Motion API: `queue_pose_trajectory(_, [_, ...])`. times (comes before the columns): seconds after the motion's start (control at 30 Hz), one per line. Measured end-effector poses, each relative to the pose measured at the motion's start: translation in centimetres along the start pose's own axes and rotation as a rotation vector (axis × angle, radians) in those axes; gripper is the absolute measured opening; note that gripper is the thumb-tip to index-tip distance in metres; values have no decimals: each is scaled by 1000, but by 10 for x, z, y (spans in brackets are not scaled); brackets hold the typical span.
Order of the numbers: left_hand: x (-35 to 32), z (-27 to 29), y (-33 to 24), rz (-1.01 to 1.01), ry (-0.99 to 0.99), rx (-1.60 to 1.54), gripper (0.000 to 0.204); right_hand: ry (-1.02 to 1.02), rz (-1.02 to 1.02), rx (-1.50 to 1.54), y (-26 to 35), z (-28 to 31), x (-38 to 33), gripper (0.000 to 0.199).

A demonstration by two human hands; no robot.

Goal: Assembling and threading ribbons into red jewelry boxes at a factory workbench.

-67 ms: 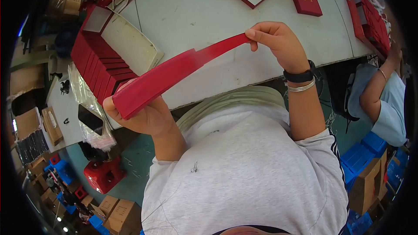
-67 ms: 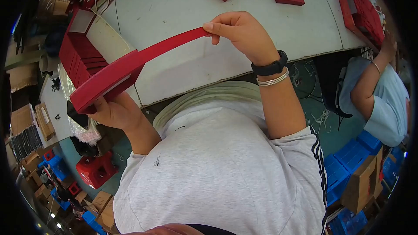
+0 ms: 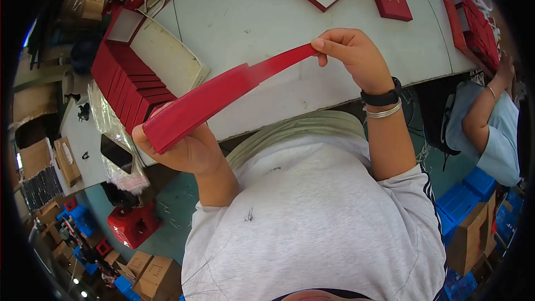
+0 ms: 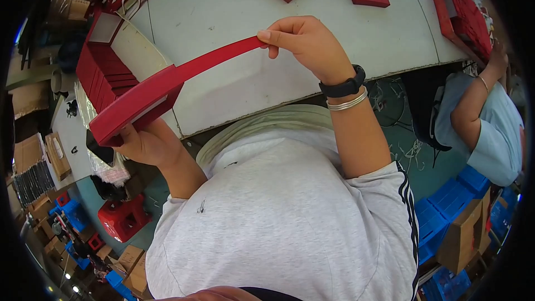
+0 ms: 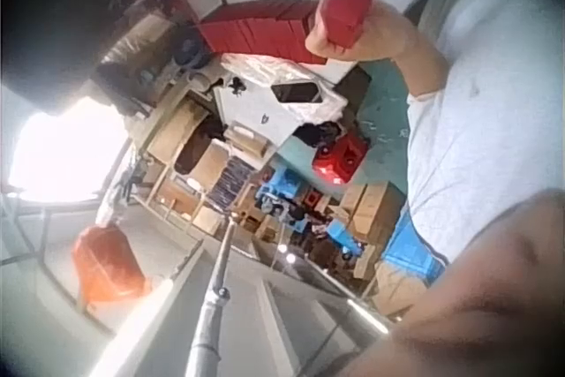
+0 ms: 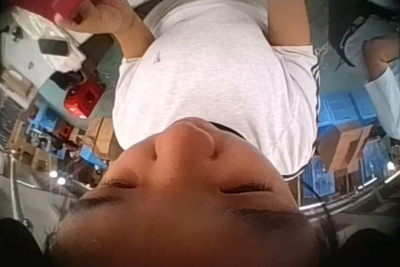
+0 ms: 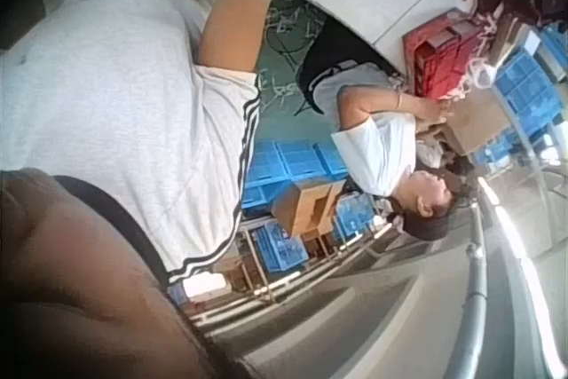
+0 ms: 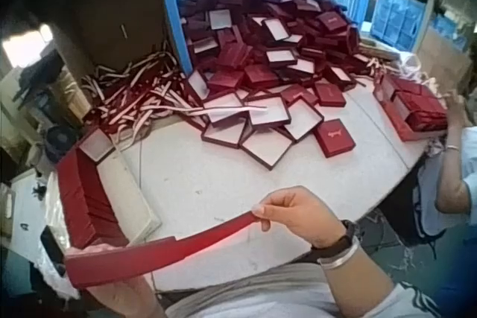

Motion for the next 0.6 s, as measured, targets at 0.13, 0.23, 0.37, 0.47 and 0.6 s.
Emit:
queue_pose_trajectory(0.13, [6,1,-3,12,-52,-11,13,-17,30,2,6,-1,2,21])
queue_pose_trajectory(0.23, [7,3,-5,-35,0,158,10,-17,107,41,16,11,0,21])
queue_pose_trajectory(0.37, [6,3,-5,-22,3,128,11,-52,138,-41,28,21,-2,21])
queue_pose_trajectory(0.47, [5,-1,-5,-28,5,50,13,-24,141,-49,26,17,0,21])
queue_pose_trajectory(0.6, [2,-3,-5,-22,-6,-3,20,-16,84,-35,19,9,1,20])
Point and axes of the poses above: each hand's wrist, its own x-axis towards the middle knuckle, its own z-axis out of the back of the hand, y = z × x, the point moved 4 cm from there along x, towards the middle knuckle, and after that the axes turned 3 degrees about -z, right-handed, at the moved point
